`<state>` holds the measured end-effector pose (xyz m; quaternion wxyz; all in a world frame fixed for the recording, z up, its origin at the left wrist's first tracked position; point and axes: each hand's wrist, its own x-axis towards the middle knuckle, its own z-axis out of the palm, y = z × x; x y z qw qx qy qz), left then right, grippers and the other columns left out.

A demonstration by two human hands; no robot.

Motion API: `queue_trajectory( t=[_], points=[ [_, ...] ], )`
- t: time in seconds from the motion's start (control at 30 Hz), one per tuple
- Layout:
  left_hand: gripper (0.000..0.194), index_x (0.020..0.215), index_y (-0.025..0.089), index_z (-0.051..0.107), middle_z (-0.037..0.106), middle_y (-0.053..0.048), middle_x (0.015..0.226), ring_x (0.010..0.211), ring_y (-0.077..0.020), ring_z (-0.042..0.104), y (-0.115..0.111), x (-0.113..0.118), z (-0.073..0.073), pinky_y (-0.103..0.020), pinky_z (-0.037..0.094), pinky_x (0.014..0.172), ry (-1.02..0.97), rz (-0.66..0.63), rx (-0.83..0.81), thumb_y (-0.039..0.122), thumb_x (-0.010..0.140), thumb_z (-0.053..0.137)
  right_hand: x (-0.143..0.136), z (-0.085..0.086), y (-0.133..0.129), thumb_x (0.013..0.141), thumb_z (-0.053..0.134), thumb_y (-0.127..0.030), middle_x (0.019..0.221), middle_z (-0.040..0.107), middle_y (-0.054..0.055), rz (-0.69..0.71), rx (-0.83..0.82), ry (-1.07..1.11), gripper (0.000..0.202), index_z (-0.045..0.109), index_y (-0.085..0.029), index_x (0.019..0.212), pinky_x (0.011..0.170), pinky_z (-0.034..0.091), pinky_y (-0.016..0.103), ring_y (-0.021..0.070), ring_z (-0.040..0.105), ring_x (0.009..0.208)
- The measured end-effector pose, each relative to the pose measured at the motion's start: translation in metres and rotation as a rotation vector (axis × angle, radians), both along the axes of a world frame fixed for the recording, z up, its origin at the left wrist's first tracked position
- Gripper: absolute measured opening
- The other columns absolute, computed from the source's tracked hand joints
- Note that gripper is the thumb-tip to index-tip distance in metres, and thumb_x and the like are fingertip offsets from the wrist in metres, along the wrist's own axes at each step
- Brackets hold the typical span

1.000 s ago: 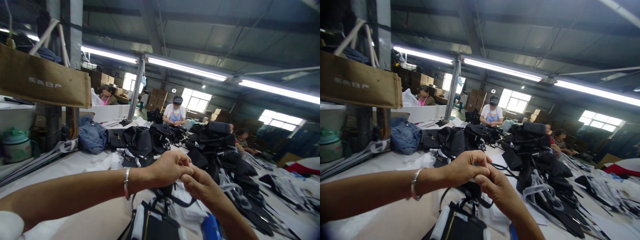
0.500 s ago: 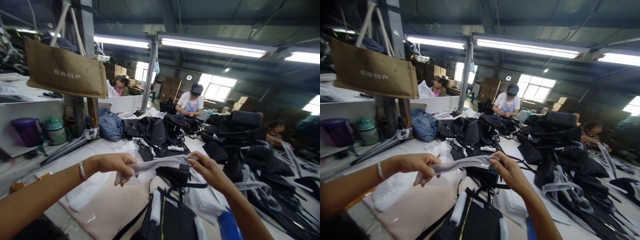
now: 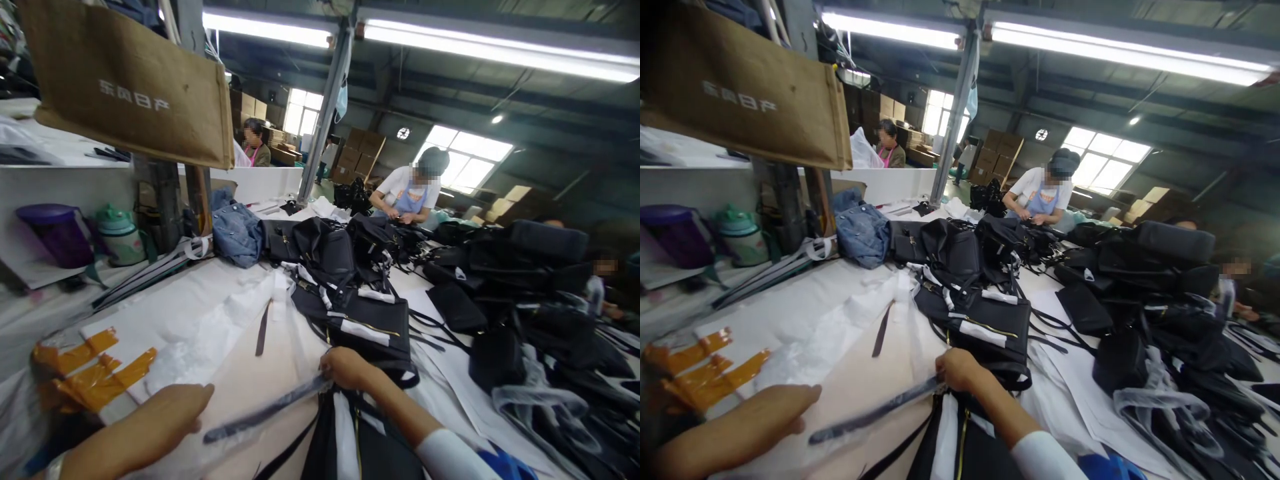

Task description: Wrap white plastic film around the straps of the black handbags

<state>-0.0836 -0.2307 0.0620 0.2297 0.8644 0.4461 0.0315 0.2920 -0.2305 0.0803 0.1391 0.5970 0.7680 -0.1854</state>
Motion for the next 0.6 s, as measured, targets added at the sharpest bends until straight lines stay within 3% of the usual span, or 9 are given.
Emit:
queue_trajectory(
  t=[0.07,0.17,0.23,0.3,0.47,0.6],
  points=[
    [0.041,0.114,0.018,0.064,0.065,-0.013,0.119,0.106,-0.0273,0.062,0.000,0.023,-0.019,-0.040,0.045,0.095,-0.002,-0.014,0.037,0.010,0.079,0.045,-0.004,-0.011,0.010,0.077,0.058,-0.014,0.095,0.072,0.010,-0.013,0.008,-0.058,0.024,0.069,-0.017,0.098,0.076,0.046,0.030,0.0252,0.066,0.092],
    [0.059,0.130,0.027,0.053,0.047,-0.007,0.144,0.126,-0.0266,0.048,-0.001,0.067,-0.036,-0.041,0.039,0.106,-0.081,-0.176,0.054,0.005,0.075,0.055,-0.007,-0.020,0.021,0.077,0.056,-0.010,0.101,0.070,0.018,-0.051,0.030,-0.141,0.032,0.063,-0.011,0.108,0.078,0.048,0.037,0.0306,0.066,0.094],
    [0.070,0.135,0.031,0.047,0.036,-0.004,0.151,0.136,-0.0272,0.037,-0.001,0.092,-0.046,-0.043,0.034,0.111,-0.100,-0.274,0.041,0.005,0.072,0.062,-0.009,-0.021,0.027,0.074,0.058,-0.009,0.100,0.069,0.021,-0.065,0.023,-0.183,0.037,0.060,-0.008,0.112,0.077,0.049,0.040,0.0333,0.067,0.092],
    [0.072,0.137,0.030,0.045,0.035,-0.006,0.152,0.137,-0.0294,0.035,0.002,0.108,-0.057,-0.046,0.033,0.111,-0.060,-0.313,0.006,0.008,0.072,0.066,-0.012,-0.018,0.033,0.072,0.061,-0.009,0.099,0.070,0.021,-0.069,0.016,-0.202,0.038,0.060,-0.007,0.110,0.076,0.050,0.039,0.0338,0.067,0.092],
    [0.075,0.142,0.028,0.039,0.039,-0.005,0.150,0.134,-0.0297,0.039,0.014,0.117,-0.079,-0.045,0.033,0.112,-0.050,-0.305,0.012,0.012,0.073,0.066,-0.025,-0.012,0.055,0.088,0.051,-0.023,0.105,0.068,0.017,-0.183,0.132,-0.213,0.029,0.057,-0.012,0.115,0.080,0.049,0.035,0.0282,0.066,0.098],
    [0.078,0.141,0.025,0.042,0.042,-0.006,0.147,0.132,-0.0320,0.042,0.018,0.116,-0.089,-0.047,0.036,0.110,-0.008,-0.345,0.051,0.009,0.069,0.069,-0.038,-0.022,0.073,0.089,0.052,-0.044,0.094,0.069,0.023,-0.367,0.212,-0.285,0.043,0.060,-0.005,0.107,0.072,0.050,0.040,0.0355,0.067,0.090]
  ],
)
